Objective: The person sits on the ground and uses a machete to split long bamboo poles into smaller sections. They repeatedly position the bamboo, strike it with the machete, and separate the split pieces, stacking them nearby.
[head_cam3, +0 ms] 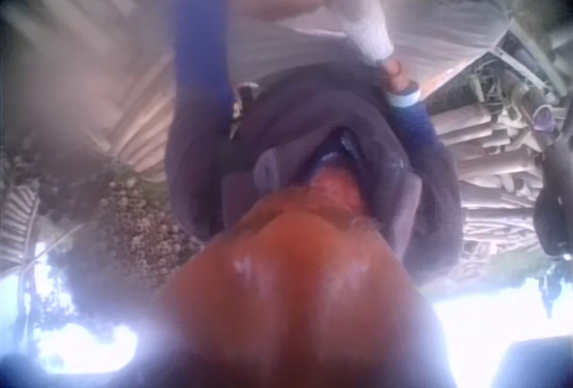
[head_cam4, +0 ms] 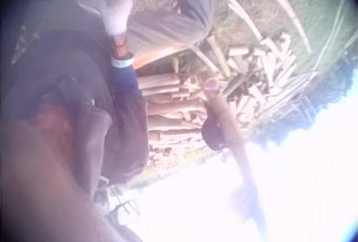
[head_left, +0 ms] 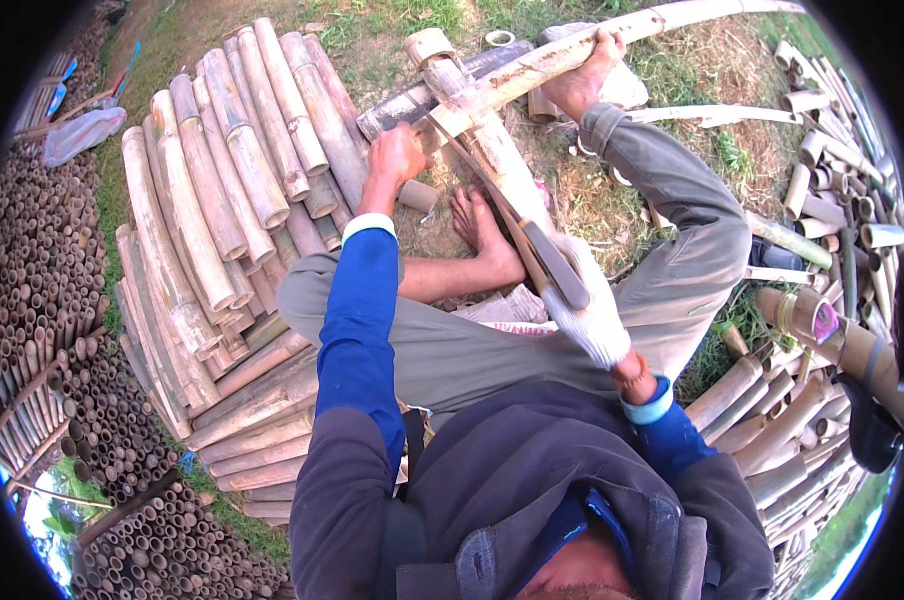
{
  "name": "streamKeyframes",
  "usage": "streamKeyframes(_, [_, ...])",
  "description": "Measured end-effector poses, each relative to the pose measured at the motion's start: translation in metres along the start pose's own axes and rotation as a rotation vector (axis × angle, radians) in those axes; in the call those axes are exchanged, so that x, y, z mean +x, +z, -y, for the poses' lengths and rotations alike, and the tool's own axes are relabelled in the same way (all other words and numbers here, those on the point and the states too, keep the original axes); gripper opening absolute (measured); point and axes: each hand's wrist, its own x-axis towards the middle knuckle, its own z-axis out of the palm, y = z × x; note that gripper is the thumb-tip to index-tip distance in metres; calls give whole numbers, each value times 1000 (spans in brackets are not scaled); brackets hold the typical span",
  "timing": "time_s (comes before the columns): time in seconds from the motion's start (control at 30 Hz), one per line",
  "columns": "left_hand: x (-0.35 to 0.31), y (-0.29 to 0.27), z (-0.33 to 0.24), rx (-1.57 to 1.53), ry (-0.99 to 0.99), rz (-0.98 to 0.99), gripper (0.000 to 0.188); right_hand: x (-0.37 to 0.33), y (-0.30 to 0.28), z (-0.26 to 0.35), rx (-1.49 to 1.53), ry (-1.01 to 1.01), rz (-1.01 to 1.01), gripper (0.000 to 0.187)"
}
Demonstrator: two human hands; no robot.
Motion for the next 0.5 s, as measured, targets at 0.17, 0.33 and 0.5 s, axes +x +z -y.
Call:
streamKeyframes(0.17, [4,-1,-19,22,21,-23,69,123,56,-23,-32,-196,-141,59])
streamKeyframes(0.33, [18,-22,-5,49,48,52,71,30,23,-28,78,-51,-45,69])
streamKeyframes(0.5, [6,-4,-11,-4,62,59,69,-45,-30,25,-54,75,-2,62])
